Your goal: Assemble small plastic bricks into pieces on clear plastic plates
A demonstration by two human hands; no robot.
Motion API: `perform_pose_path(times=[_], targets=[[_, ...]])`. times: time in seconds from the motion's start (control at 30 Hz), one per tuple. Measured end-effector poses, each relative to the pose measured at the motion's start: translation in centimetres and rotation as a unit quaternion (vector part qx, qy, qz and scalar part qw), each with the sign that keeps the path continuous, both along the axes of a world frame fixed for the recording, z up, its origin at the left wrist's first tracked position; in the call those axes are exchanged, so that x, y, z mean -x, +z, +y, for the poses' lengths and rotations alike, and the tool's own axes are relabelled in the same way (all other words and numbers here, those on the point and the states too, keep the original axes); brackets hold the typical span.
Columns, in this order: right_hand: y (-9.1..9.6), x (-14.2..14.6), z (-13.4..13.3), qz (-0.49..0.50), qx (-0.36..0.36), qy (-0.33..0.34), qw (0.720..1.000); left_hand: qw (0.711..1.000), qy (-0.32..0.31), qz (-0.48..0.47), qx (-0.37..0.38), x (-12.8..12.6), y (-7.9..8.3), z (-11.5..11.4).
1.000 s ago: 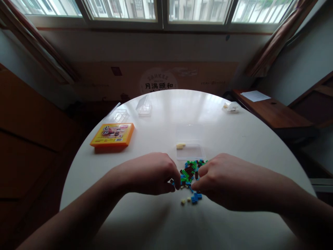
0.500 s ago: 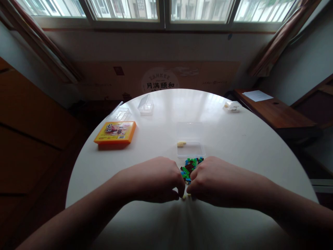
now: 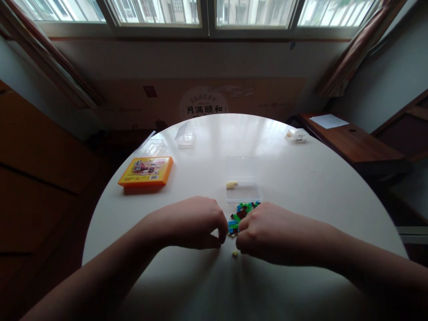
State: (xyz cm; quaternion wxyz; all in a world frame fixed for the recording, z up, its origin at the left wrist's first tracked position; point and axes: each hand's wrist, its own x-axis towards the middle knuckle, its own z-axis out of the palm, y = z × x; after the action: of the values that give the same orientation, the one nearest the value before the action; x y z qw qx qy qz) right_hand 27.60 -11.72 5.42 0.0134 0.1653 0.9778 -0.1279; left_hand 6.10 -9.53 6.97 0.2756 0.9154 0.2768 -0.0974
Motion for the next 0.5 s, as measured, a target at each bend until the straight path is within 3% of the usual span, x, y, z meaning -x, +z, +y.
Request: perform_pose_path(times=[0.17, 0.33, 0.5], targets=[[1.3, -1.7, 2.1, 0.088, 0.022, -0.066, 0.994, 1.0, -0.001, -0.014, 0.0, 0.0, 0.1, -0.1], [1.0, -4.0, 5.1, 0.134, -0.103, -0.208, 0.963, 0.999, -0.009, -0.034, -0.021, -0.7, 0.5, -1.2], [0.4, -4.6, 5.9, 0.133, -0.138, -0.256, 0.947, 0.998, -0.036, -0.043, -0.034, -1.5, 0.4, -1.7]])
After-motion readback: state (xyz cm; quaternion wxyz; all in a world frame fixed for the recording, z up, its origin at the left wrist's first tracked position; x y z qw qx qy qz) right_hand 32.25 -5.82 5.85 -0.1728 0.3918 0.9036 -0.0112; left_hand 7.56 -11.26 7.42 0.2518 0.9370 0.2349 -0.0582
